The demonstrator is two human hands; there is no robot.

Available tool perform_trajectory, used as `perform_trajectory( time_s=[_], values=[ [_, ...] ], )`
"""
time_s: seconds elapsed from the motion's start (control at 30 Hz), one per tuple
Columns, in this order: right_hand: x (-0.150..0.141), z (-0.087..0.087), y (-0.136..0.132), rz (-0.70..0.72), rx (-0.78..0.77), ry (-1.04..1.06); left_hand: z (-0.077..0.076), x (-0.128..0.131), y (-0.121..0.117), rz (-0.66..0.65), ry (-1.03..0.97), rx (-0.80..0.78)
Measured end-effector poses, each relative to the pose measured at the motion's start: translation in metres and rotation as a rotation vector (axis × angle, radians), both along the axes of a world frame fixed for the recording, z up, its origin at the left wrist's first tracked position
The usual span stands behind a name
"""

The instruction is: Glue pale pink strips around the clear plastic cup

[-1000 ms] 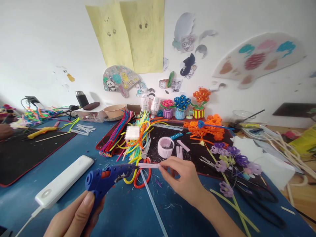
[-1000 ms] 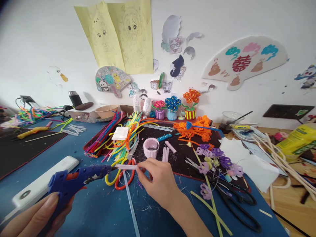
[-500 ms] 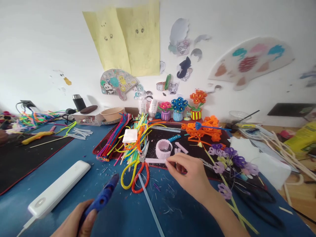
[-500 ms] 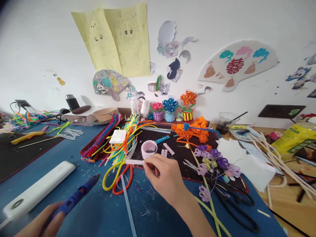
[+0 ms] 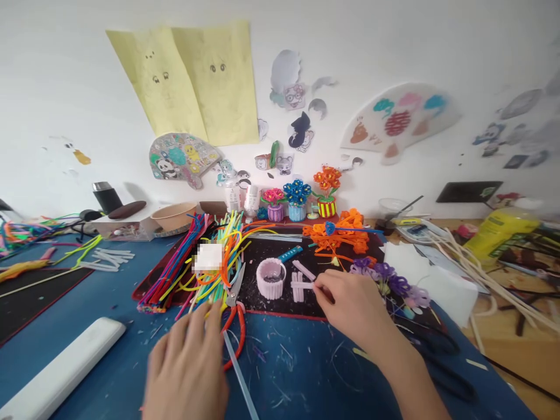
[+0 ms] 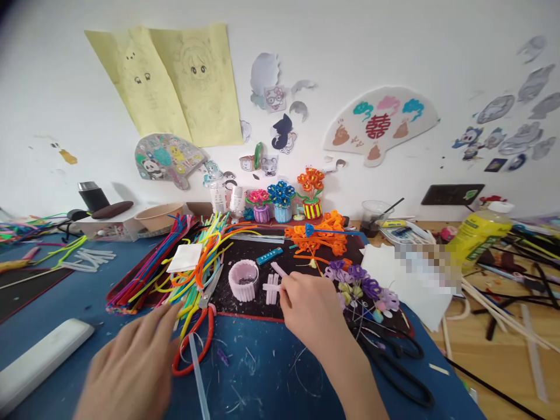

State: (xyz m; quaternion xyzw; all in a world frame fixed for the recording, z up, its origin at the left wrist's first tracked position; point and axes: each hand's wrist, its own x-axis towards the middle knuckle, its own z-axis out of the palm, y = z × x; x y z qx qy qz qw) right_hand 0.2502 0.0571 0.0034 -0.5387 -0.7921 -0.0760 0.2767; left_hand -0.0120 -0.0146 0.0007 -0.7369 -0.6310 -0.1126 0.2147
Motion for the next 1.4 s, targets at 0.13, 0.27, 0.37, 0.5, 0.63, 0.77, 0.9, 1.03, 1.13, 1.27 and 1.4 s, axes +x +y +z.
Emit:
perform_trajectory(
  time_s=[0.13, 0.27, 0.37, 0.5, 0.63, 0.77, 0.9, 1.03, 1.13, 1.27, 1.4],
  values=[
    [-0.009, -0.002, 0.003, 0.002, -0.027, -0.074, 0.006, 0.061, 0.060, -0.162, 0.008, -0.080],
    [-0.015, -0.004, 0.006, 0.048, -0.004, -0.099, -0.007, 0.081, 0.082, -0.200, -0.047, -0.066],
    [-0.017, -0.006, 0.007, 0.053, -0.019, -0.094, -0.014, 0.077, 0.084, -0.244, -0.122, -0.030],
    [-0.019, -0.009, 0.009, 0.059, -0.066, -0.073, -0.021, 0.072, 0.087, -0.287, -0.201, 0.014],
    [-0.022, -0.012, 0.011, 0.068, -0.108, -0.018, -0.026, 0.069, 0.088, -0.314, -0.264, 0.068],
    [-0.026, -0.016, 0.012, 0.059, -0.149, 0.087, -0.029, 0.068, 0.086, -0.353, -0.296, 0.104],
    [-0.030, -0.018, 0.012, 0.062, -0.156, 0.239, -0.029, 0.070, 0.082, -0.411, -0.306, 0.120],
    [-0.033, -0.023, 0.015, 0.092, -0.156, 0.391, -0.028, 0.072, 0.078, -0.465, -0.299, 0.142],
    [-0.034, -0.026, 0.016, 0.137, -0.167, 0.485, -0.027, 0.073, 0.075, -0.502, -0.288, 0.166],
    [-0.036, -0.027, 0.017, 0.172, -0.189, 0.584, -0.026, 0.075, 0.072, -0.531, -0.255, 0.207],
    [-0.040, -0.025, 0.016, 0.172, -0.253, 0.745, -0.023, 0.076, 0.072, -0.548, -0.205, 0.270]
  ],
)
